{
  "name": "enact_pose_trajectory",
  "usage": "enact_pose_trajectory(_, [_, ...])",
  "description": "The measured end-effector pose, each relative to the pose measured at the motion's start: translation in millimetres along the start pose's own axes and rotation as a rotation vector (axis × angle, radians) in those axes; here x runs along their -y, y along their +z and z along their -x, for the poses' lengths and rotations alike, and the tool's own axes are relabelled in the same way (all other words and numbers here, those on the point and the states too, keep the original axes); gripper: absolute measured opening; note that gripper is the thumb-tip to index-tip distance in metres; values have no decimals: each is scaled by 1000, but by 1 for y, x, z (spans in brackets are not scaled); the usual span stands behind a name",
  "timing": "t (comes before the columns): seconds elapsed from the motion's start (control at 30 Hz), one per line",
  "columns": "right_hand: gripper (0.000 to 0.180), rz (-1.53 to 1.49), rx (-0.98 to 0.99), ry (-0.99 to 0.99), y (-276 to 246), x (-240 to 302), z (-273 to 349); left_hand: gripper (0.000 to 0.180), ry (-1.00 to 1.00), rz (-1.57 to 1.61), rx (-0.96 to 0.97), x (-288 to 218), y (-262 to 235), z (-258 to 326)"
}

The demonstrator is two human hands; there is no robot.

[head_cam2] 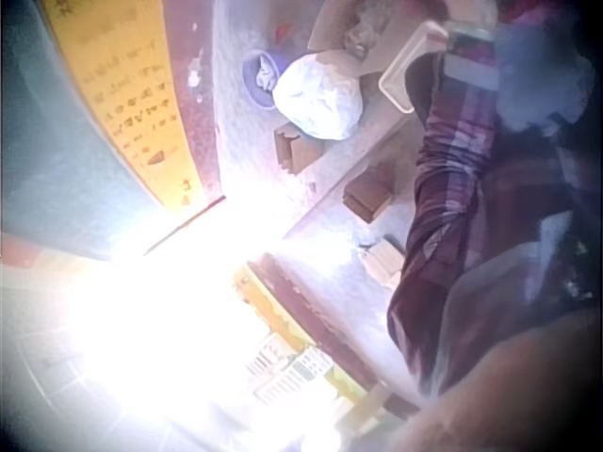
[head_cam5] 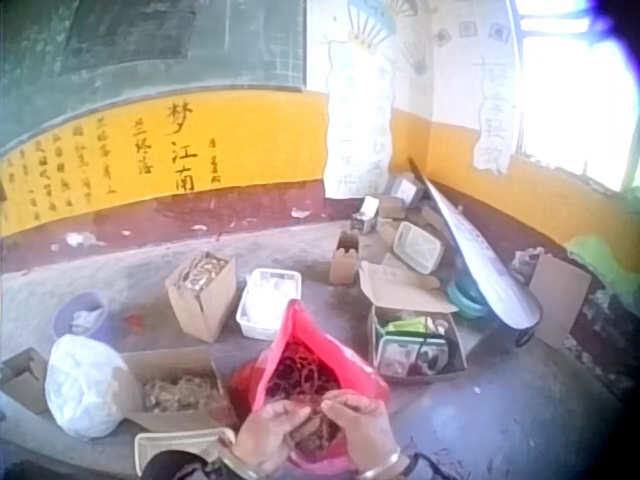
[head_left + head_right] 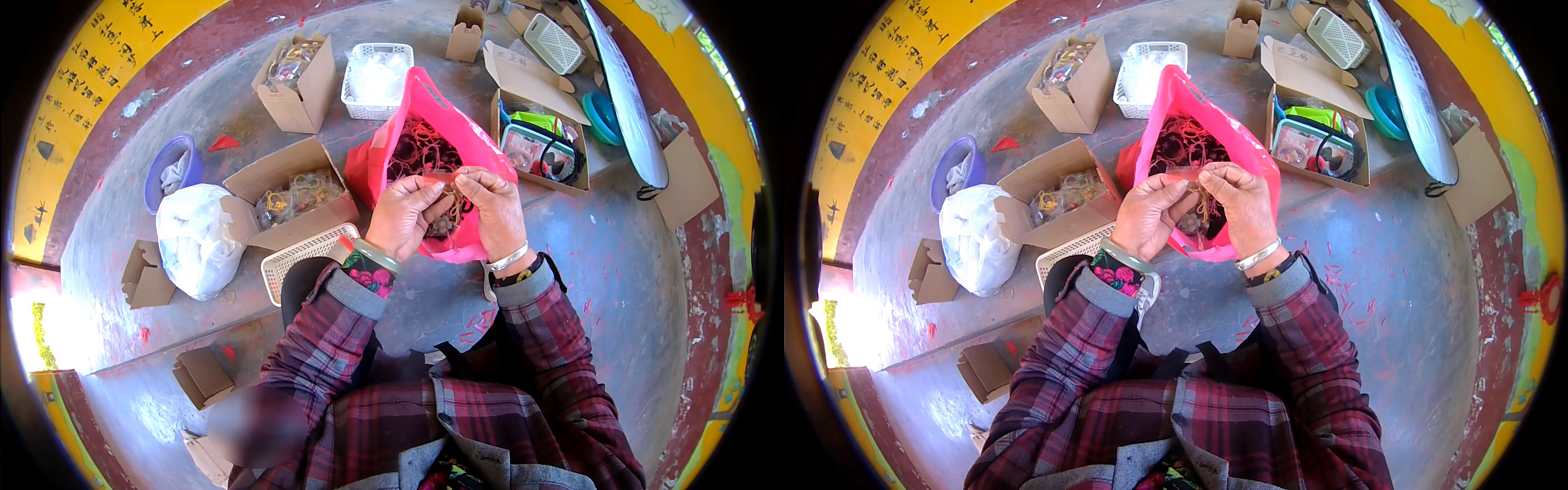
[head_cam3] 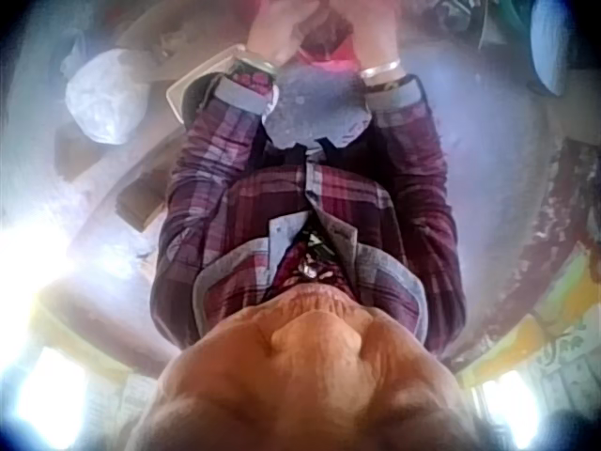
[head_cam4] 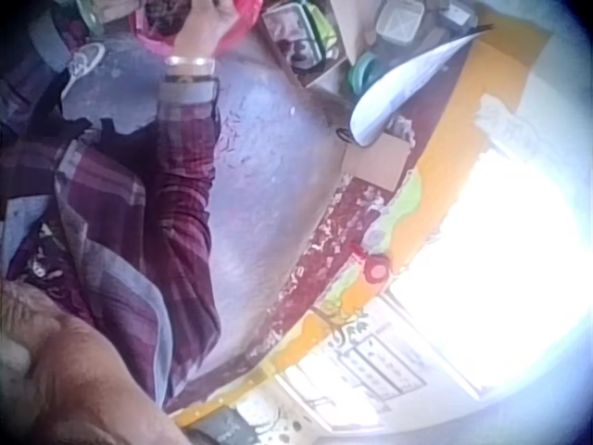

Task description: The person sits on the floor and sorts small items from a pink plastic bag into a white basket. They handle tangled dark cords and small clear plastic pieces, picking them up one by one and placing them into the basket.

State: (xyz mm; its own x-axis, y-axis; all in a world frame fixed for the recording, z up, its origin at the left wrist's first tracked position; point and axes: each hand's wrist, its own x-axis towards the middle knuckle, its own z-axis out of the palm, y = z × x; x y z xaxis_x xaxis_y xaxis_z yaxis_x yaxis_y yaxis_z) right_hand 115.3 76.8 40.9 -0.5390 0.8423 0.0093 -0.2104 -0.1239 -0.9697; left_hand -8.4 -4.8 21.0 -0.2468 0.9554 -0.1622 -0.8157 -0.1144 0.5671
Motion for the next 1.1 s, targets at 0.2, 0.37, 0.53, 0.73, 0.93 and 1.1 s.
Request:
enact_pose_trajectory(0.2, [15,-30,3,-26,0,-3,0,13,-6,-3,-3,-1,-1,0])
enact_pose_trajectory(0.37, [14,32,2,-68,0,-3,1,14,-21,29,26,-3,1,2])
enact_pose_trajectory(0.53, [13,114,-24,-137,-2,-8,-2,14,-21,22,-33,-2,-2,1])
enact_pose_trajectory(0.73, [9,265,3,-132,-4,-6,-4,16,16,-10,-43,-3,-5,-1])
enact_pose_trajectory(0.93, [6,203,39,-120,-5,-4,-4,16,-31,-14,-30,-4,-7,0])
enact_pose_trajectory(1.1, [4,72,47,-78,-7,-7,-5,14,-44,41,-35,-4,-9,-1])
